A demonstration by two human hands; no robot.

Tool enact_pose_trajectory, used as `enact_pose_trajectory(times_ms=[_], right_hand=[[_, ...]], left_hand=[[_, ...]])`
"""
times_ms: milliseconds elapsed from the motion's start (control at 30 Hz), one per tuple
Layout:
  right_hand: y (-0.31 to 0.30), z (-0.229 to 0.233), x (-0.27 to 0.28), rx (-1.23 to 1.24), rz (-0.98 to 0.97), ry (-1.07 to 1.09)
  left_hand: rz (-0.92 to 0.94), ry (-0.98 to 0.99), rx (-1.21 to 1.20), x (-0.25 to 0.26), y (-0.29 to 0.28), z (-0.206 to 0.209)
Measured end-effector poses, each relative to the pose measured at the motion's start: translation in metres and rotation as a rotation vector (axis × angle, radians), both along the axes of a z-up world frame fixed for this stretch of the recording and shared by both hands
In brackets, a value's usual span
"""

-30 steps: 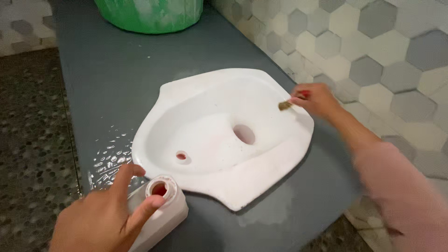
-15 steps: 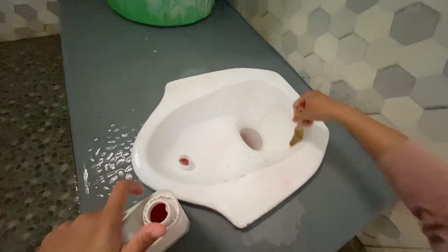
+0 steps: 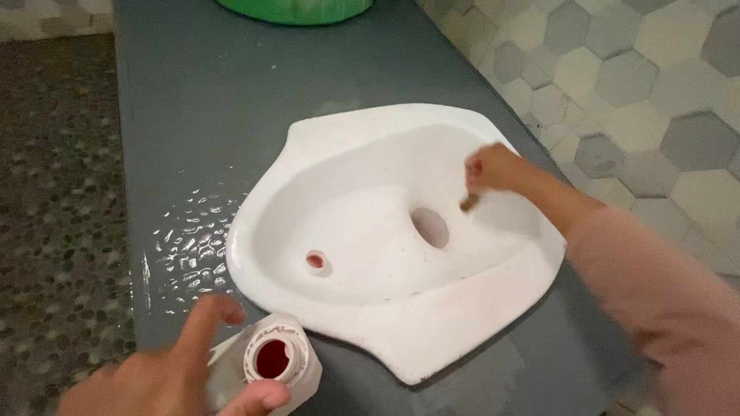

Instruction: The person applies a red liquid from a white bottle onto a white ceramic sink using a paintbrush, then scrubs the sink surface with a green sponge.

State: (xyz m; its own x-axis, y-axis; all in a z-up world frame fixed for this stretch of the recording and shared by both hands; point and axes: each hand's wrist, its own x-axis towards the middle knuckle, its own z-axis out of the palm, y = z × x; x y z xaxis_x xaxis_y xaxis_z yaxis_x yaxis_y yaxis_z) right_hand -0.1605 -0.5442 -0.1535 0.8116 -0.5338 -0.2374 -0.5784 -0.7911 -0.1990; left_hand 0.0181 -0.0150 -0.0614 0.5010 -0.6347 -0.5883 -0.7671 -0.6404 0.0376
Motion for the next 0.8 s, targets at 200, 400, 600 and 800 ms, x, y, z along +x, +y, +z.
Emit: enact_pose_trajectory(times_ms=[200, 400, 600, 800], right_hand=[[0.028, -0.009, -0.021, 0.488, -0.218, 0.034], [0.024, -0.027, 0.03, 0.138, -0.002, -0.248], [0.023, -0.04, 0.024, 0.321, -0.14, 0.167], [0.026, -0.014, 0.007, 0.122, -0.087, -0.108]], left_hand=[[-0.001, -0.003, -0.061, 0.0, 0.0, -0.002], [0.031, 0.089, -0.268, 0.01, 0.002, -0.021], [0.024, -0.007, -0.108, -0.004, 0.007, -0.01], [0.003, -0.001, -0.099, 0.0, -0.003, 0.002]])
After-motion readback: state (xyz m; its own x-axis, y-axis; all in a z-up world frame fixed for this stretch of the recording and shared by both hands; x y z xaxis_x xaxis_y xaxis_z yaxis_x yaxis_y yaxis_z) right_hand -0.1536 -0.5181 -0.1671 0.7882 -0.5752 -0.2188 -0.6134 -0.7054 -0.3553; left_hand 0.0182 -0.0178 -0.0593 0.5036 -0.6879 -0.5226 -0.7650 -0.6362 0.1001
